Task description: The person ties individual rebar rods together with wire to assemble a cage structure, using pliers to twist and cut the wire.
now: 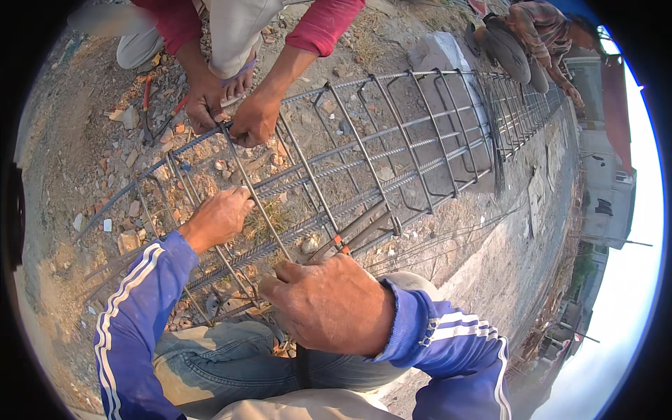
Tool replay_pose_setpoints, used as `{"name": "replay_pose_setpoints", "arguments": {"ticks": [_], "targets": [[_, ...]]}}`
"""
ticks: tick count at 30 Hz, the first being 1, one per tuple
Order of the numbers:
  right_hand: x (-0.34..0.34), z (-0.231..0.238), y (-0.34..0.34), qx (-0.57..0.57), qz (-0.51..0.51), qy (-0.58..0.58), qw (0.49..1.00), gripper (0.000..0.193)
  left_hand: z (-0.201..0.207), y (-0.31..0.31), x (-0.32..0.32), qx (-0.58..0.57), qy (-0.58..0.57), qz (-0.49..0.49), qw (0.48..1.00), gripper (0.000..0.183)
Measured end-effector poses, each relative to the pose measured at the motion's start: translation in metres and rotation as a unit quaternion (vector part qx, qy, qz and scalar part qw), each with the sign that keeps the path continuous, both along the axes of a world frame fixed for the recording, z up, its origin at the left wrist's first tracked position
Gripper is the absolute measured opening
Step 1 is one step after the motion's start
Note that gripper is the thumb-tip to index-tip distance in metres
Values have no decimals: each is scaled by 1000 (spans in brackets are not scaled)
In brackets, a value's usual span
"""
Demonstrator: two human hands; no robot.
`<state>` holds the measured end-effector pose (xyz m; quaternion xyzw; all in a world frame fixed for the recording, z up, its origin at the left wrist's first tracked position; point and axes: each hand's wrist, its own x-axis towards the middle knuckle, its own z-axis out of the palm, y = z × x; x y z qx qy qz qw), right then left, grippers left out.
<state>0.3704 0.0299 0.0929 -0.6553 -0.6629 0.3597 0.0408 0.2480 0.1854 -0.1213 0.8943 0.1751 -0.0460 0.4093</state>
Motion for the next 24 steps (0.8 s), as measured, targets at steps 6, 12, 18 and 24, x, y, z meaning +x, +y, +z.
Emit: {"name": "replay_pose_setpoints", "arguments": {"ticks": [6,12,18,24], "targets": [[50,-7,-20,176,-250,-60,950,17,-1,-11,-6,-17,55,13,998,25],[250,-92,-79,16,-675,-120,728,38,0,-27,4,-7,62,-54,997,28],[278,-149,-21,-222,-465,-317,797,52,-14,-19,-11,16,59,-28,998,27],[324,-217,-44,-248,-298,-399,831,26,-15,-34,-7,28,-9,-26,999,22]]}}
